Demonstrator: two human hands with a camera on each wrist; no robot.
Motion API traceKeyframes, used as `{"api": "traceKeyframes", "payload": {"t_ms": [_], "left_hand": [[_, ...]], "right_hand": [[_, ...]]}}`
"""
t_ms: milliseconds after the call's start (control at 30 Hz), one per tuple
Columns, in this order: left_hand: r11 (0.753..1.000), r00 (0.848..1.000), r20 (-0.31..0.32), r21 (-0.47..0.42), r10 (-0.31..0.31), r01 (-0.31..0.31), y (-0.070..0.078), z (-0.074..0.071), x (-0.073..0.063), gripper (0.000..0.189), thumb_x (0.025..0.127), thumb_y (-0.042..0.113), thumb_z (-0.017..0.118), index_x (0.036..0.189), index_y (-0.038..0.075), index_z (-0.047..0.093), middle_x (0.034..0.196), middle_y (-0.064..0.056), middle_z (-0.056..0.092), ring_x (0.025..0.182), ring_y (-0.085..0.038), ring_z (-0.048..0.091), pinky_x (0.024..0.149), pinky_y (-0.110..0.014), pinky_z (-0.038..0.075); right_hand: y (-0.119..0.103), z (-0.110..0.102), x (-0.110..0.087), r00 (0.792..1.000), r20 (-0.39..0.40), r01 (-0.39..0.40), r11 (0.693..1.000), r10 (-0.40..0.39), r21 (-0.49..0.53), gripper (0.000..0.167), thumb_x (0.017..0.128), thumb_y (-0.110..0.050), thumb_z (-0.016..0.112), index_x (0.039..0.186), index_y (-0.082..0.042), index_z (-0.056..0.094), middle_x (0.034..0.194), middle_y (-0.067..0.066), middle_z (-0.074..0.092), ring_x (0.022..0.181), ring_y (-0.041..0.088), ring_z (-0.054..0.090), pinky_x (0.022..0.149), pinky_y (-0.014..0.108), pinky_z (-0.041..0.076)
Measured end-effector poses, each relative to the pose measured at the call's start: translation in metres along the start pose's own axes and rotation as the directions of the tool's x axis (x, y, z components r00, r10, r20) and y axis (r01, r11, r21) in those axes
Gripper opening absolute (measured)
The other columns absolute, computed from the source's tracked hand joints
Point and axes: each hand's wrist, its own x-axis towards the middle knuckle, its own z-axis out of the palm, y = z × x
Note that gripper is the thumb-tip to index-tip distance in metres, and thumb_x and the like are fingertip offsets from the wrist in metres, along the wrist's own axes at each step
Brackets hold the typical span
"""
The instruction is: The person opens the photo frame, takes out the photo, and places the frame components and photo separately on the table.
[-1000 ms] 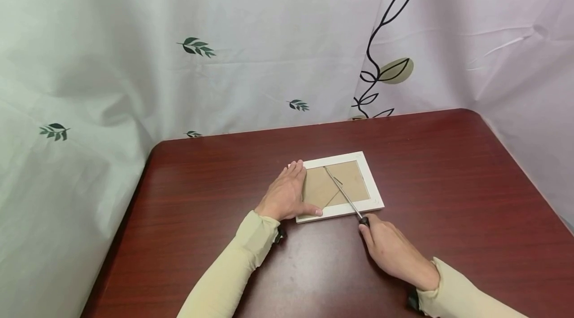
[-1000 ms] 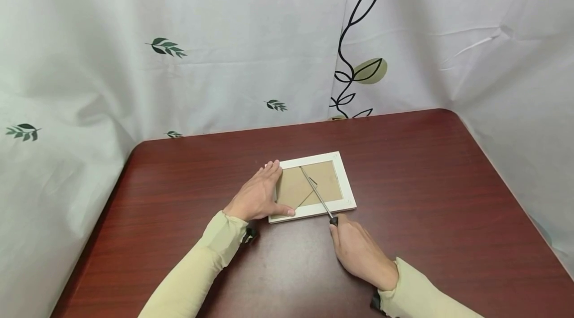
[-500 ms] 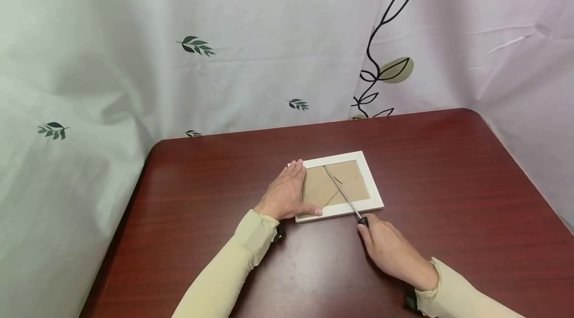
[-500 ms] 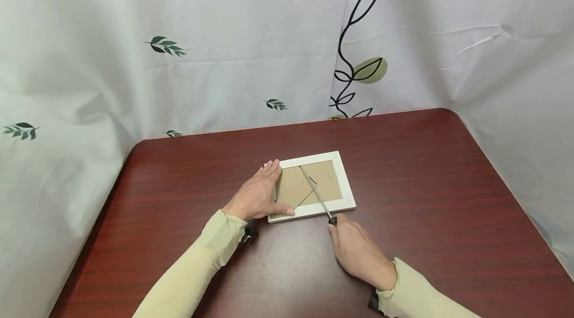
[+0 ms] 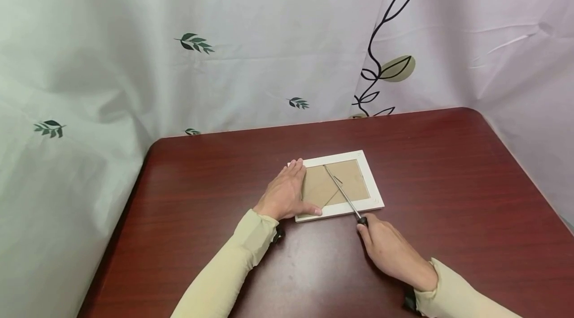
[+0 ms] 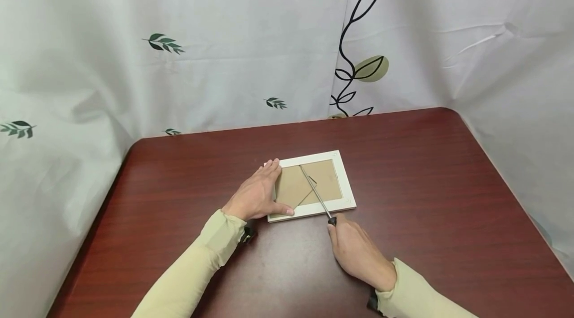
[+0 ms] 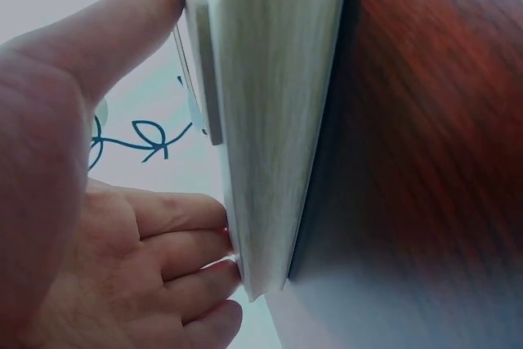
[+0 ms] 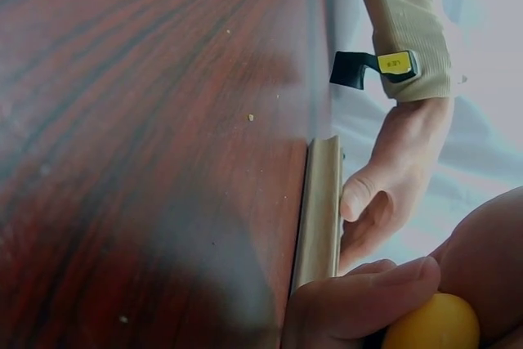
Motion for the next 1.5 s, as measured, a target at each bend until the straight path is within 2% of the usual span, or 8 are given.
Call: {"api": "traceKeyframes", "payload": {"t_ms": [267,833,1500], "left_hand": [[1.000,1.000,-0.010,0.000,0.010,-0.010,-0.0009,0.0003,-0.0001,0.121,0.072,0.063,0.082,0.154,-0.007,0.028,0.164,-0.020,0.020,0.152,-0.031,0.018,0.124,-0.038,0.014],[1.000,1.000,-0.008,0.003,0.017,-0.017,-0.0019,0.0018,-0.0007,0.120,0.073,0.063,0.081,0.154,-0.007,0.029,0.164,-0.020,0.020,0.152,-0.031,0.018,0.124,-0.039,0.014],[0.999,1.000,0.009,0.031,-0.012,0.012,0.0034,-0.0032,-0.0015,0.120,0.072,0.064,0.082,0.154,-0.007,0.030,0.164,-0.020,0.022,0.152,-0.031,0.019,0.124,-0.039,0.014]], "right_hand": [[-0.0002,-0.0017,0.0010,1.000,-0.012,0.013,1.000,-0.013,-0.005,0.020,0.103,-0.011,0.052,0.083,-0.010,0.048,0.064,-0.002,0.039,0.059,0.013,0.042,0.056,0.030,0.039],[-0.0022,-0.0011,0.0028,0.999,0.023,-0.025,0.999,0.024,0.020,0.019,0.104,-0.012,0.051,0.085,-0.010,0.049,0.065,-0.002,0.040,0.062,0.014,0.044,0.058,0.031,0.040],[0.0002,-0.0006,0.0002,1.000,0.005,-0.008,1.000,0.007,0.024,0.018,0.104,-0.012,0.052,0.086,-0.009,0.048,0.065,-0.002,0.038,0.060,0.014,0.042,0.056,0.030,0.038]]}}
